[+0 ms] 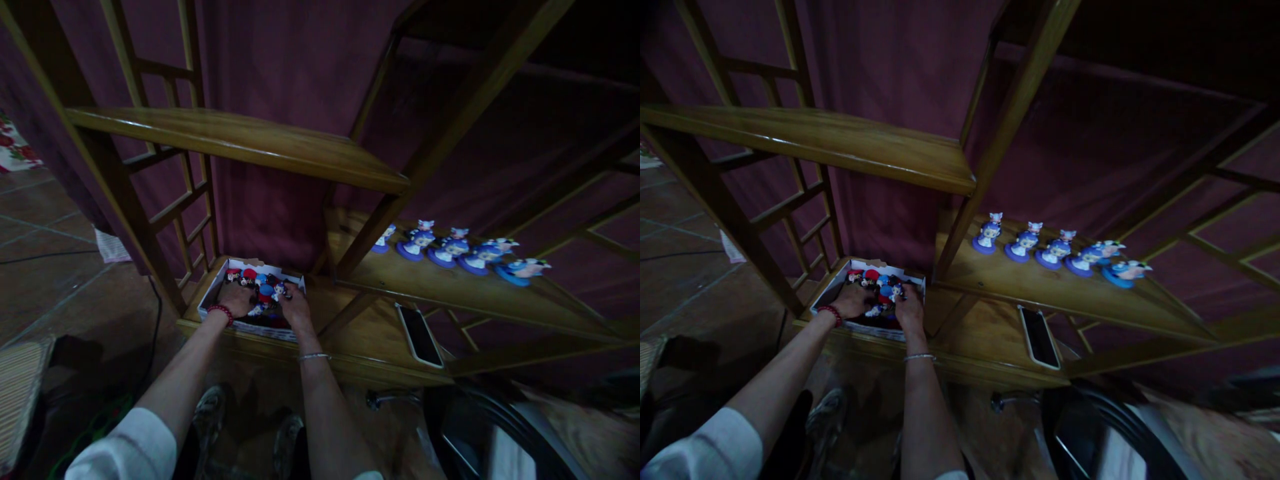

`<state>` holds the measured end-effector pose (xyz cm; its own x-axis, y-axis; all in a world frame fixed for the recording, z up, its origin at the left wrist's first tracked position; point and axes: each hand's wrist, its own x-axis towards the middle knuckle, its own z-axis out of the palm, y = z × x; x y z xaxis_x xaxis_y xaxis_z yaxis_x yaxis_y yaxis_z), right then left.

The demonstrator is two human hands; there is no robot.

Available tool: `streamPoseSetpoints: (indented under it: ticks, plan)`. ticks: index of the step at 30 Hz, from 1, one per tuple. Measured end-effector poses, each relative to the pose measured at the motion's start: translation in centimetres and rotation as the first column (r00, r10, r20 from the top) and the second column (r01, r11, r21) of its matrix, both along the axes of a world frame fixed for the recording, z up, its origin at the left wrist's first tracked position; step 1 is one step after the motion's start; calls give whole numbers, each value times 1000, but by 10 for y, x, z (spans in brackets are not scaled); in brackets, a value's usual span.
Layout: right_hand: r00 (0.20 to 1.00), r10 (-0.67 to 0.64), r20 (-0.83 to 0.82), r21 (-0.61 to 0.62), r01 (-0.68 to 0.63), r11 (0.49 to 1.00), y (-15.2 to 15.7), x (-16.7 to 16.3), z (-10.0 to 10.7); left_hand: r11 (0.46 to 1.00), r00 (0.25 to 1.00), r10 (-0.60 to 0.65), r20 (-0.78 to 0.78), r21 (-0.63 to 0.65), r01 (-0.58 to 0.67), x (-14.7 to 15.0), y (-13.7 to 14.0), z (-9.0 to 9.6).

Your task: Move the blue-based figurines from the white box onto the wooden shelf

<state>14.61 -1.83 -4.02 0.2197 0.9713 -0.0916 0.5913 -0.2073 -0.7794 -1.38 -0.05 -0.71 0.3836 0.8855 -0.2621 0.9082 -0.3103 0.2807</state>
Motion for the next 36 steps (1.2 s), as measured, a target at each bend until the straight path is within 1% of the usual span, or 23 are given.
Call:
streamPoseSetpoints:
  ticks: [4,9,11,14,17,23,28,32,36]
  plan:
    - [1000,5,-14,11,-5,1000,0,0,0,1000,998,-14,-54,9,14,2,-1,-2]
    - [1000,-3,-13,-1,3,1000,0,0,1,999,999,-13,-41,-47,11,6,-1,-8]
    - [1000,-4,-21,-2,4,1000,0,0,1,999,999,-9,-45,-45,7,6,-1,-8]
    - [999,2,-46,-3,-2,1000,0,1,0,1000,998,13,-54,-27,-14,6,-2,-6]
    - [998,0,-57,-1,0,1000,0,0,-1,999,998,29,-48,-42,-31,7,-3,-1]
    - [999,-7,-42,-10,6,1000,0,0,1,1000,1000,9,6,-16,-9,5,-1,1]
    - [1000,-8,-25,-17,7,1000,0,0,2,999,997,45,-63,0,-46,3,0,-1]
    - [999,3,-34,-7,-4,1000,-1,-1,2,1000,999,-1,-37,5,1,3,-2,0]
    - [1000,2,-29,-15,-3,1000,-1,-1,4,1000,1000,-9,-12,-8,9,3,-3,3]
